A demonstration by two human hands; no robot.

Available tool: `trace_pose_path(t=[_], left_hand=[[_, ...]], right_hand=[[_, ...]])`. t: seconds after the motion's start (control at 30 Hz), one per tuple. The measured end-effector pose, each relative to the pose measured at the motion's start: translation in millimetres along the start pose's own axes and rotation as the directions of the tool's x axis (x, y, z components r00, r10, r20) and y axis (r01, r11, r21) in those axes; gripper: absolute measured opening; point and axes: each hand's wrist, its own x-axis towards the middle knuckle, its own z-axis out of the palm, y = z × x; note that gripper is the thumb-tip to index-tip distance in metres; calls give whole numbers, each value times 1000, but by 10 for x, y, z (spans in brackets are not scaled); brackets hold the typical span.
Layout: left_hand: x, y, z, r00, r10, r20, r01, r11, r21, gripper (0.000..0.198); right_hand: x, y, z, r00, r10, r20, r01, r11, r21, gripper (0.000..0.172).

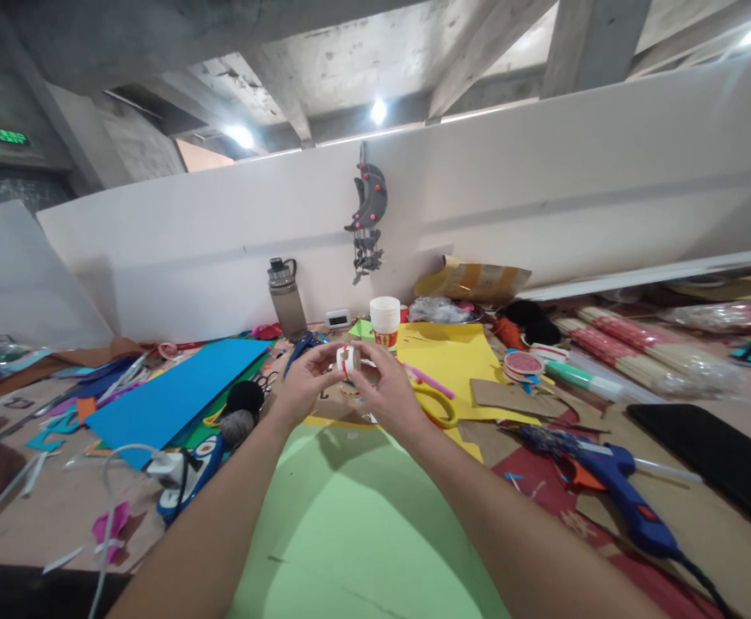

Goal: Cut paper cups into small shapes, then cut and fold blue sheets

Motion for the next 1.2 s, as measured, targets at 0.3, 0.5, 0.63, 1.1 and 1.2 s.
trace_pose_path(t=[0.3,0.5,0.63,1.1,1.2], left_hand=[[5,13,53,999,18,-33,-19,999,-37,51],[-4,20,87,1000,-30,-8,29,995,-96,56],[-9,24,69,999,-38,-9,37,995,-95,54],[12,-17,56,985,-73,-156,58,993,-99,37],[29,-58,61,957,-123,-264,73,979,-190,40]], right_hand=[[6,59,-7,999,-32,3,31,999,31,37],[18,64,-12,999,-42,5,41,996,77,38],[5,121,7,997,-76,-20,77,995,56,39],[26,29,-43,989,126,80,-146,931,335,39],[26,49,-14,974,199,110,-228,863,451,41]])
